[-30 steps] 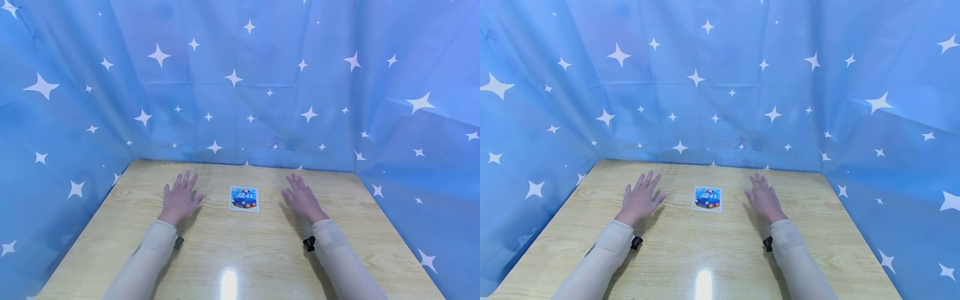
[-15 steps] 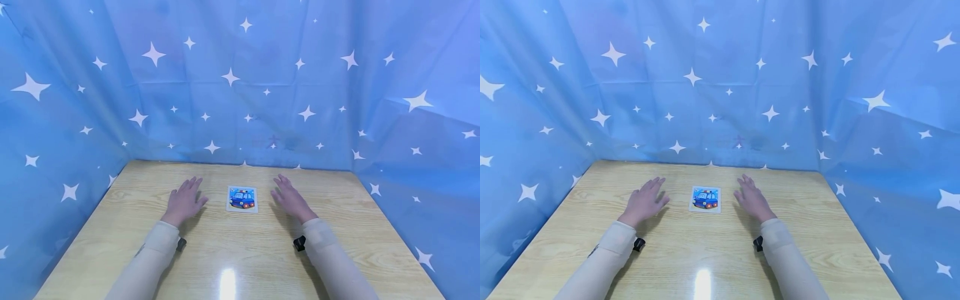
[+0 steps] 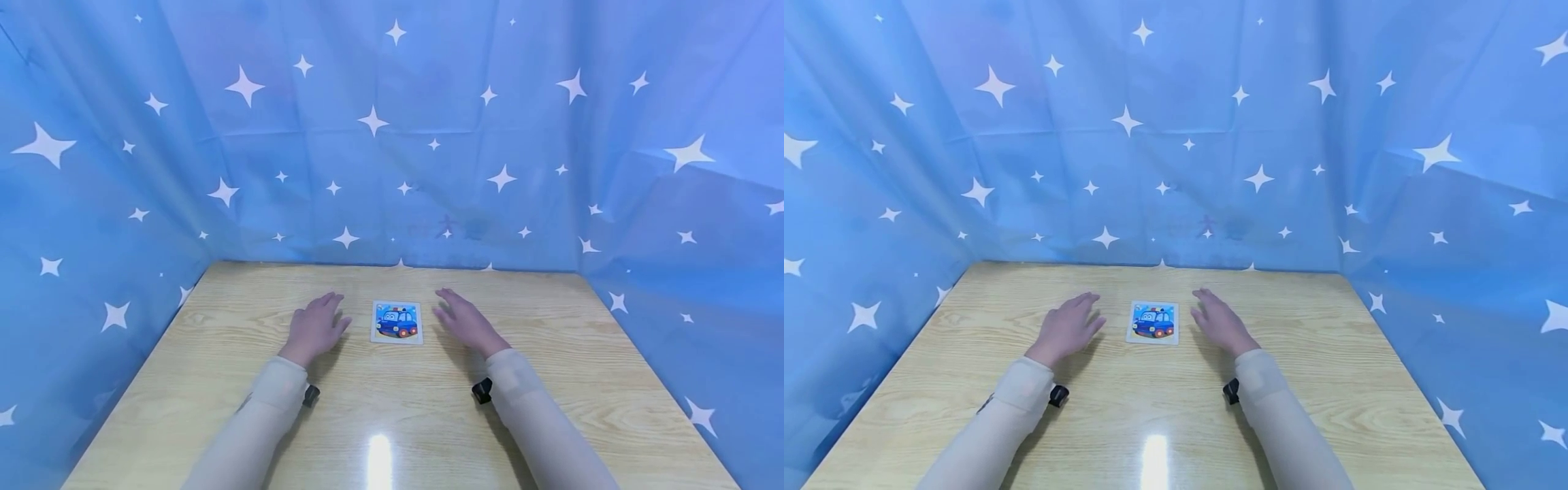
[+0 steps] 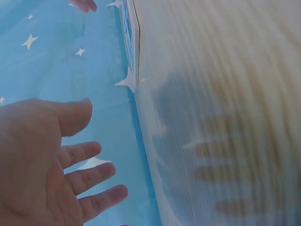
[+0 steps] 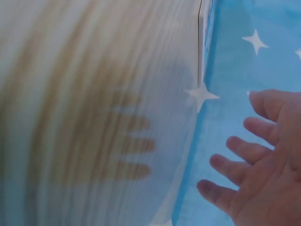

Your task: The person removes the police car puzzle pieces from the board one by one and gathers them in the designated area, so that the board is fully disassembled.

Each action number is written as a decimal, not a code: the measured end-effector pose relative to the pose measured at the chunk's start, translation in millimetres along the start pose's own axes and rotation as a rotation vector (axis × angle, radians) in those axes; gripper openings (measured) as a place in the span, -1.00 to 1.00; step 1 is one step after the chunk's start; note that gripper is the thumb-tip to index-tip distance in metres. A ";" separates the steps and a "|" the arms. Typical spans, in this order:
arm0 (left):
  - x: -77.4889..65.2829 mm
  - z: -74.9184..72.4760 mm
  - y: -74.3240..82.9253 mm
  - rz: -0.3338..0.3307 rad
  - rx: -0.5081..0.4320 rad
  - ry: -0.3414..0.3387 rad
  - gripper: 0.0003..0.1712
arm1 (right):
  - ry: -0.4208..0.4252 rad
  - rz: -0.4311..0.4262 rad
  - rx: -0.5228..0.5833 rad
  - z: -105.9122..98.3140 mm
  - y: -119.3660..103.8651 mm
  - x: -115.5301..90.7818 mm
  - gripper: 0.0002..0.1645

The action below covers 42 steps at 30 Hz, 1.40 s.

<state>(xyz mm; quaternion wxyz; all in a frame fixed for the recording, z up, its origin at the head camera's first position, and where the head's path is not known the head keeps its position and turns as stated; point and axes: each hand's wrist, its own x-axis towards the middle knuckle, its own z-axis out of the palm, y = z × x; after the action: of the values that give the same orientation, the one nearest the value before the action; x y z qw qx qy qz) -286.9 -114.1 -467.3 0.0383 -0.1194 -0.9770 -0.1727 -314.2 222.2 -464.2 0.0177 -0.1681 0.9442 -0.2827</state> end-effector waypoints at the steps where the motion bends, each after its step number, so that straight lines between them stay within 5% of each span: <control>1: 1.6 1.1 1.0 -0.004 -0.003 -0.003 -0.30 | -0.002 0.005 0.008 0.9 -0.8 1.7 -0.34; 15: 12.4 10.8 17.9 -0.018 -0.080 -0.112 -0.41 | -0.059 0.014 0.061 17.8 -9.0 21.4 -0.48; 31: 17.5 21.4 36.3 0.008 0.023 -0.149 -0.33 | -0.076 0.030 0.042 29.4 -15.0 33.2 -0.51; 42: 17.9 23.4 44.5 -0.007 0.186 -0.218 -0.20 | -0.054 -0.012 -0.083 33.6 -19.7 37.7 -0.61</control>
<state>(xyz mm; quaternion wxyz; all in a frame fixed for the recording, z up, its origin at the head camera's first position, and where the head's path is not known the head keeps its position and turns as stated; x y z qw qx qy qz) -294.1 -61.5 -472.6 -0.0576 -0.1301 -0.9875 -0.0674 -339.4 176.6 -479.4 0.0344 -0.1817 0.9533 -0.2388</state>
